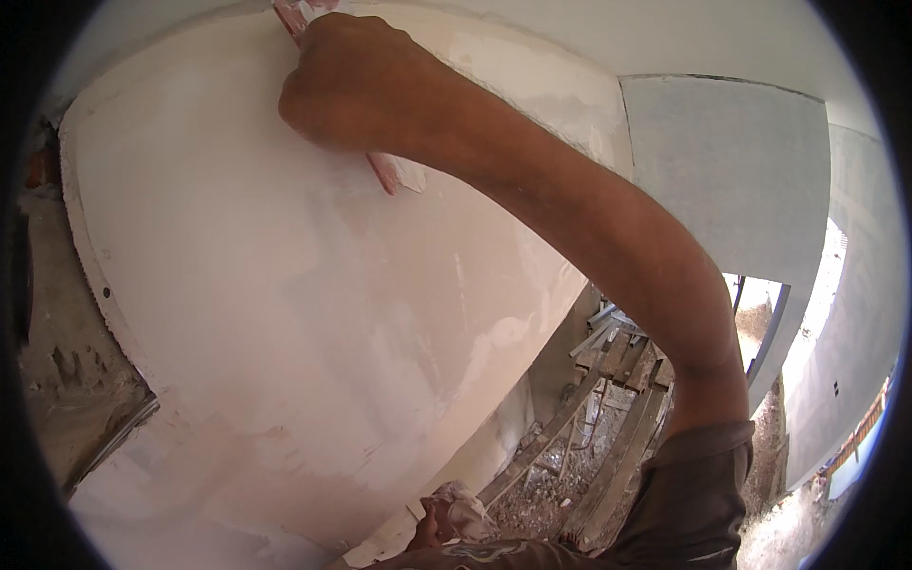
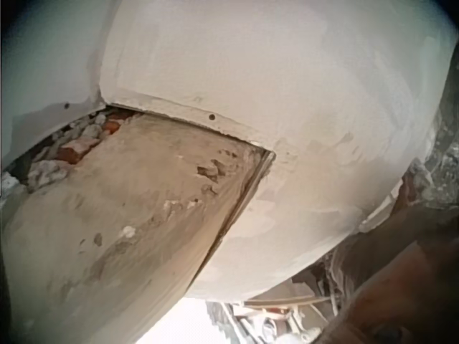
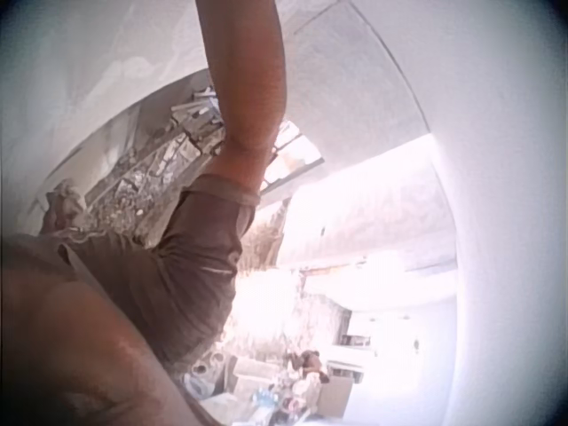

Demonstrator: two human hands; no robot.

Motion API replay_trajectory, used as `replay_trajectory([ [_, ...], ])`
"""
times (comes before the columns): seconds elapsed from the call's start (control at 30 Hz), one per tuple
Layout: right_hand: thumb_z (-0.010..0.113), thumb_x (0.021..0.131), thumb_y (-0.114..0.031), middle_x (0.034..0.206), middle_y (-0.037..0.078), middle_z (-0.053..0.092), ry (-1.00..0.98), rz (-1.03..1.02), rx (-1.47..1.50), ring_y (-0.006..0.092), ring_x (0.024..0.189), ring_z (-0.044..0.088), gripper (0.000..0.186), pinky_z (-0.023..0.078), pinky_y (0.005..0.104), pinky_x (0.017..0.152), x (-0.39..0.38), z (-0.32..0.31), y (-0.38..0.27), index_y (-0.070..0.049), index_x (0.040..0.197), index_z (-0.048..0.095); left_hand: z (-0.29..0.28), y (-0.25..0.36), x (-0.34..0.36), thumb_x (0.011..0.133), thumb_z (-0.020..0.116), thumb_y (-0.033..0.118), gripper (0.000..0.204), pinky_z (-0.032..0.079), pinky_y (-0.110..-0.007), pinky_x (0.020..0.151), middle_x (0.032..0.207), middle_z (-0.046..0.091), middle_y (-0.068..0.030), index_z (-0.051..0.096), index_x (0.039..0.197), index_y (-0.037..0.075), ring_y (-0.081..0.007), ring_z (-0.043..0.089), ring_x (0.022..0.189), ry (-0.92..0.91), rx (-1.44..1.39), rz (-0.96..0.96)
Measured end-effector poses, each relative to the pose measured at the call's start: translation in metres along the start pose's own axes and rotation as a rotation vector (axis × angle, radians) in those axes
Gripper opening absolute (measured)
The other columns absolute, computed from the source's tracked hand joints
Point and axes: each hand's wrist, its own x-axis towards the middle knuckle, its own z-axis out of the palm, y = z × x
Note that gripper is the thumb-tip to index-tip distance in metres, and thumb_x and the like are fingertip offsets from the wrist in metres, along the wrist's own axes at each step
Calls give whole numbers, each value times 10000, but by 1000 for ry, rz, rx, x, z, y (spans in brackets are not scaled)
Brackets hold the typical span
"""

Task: The person applies a white substance to a wall section using two red scrapers, repeatedly loading material onto one scraper and smoothing it onto the surface.

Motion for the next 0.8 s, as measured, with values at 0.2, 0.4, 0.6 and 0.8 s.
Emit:
replay_trajectory([
  [0.2, 515, 913, -87, 1283, 315, 551, 263, -447, -94, 407, 1186, 566, 467, 476, 462, 969, -34, 6, 6, 108, 1333, 458, 12, 2, 0, 967, 428, 649, 744, 390, -595, 1098, 1445, 507, -128, 382, 1481, 112, -337, 537, 1279, 1, -20, 53],
  [0.4, 578, 900, 0, 1495, 128, 449, 616, -635, -399, 343, 1364, 440, 603, 394, 483, 1107, -8, 66, 9, -72, 1475, 413, 20, -1, 2, 966, 431, 648, 745, 390, -595, 1098, 1445, 507, -128, 382, 1480, 111, -337, 537, 1280, 7, -97, 188],
  [0.6, 533, 922, -1, 1536, 124, 399, 704, -708, -360, 343, 1404, 390, 597, 363, 560, 1108, 20, 90, -21, -80, 1496, 390, 22, -6, -2, 965, 435, 648, 746, 391, -595, 1098, 1445, 507, -128, 382, 1480, 111, -337, 537, 1280, 28, -161, 288],
  [0.8, 398, 1012, -109, 1590, 277, 211, 494, -721, -396, 447, 1474, 224, 606, 272, 660, 1119, 31, 90, -38, 40, 1551, 165, 24, -10, -5, 964, 438, 648, 747, 391, -595, 1097, 1444, 507, -129, 382, 1480, 110, -337, 537, 1280, 46, -194, 333],
])
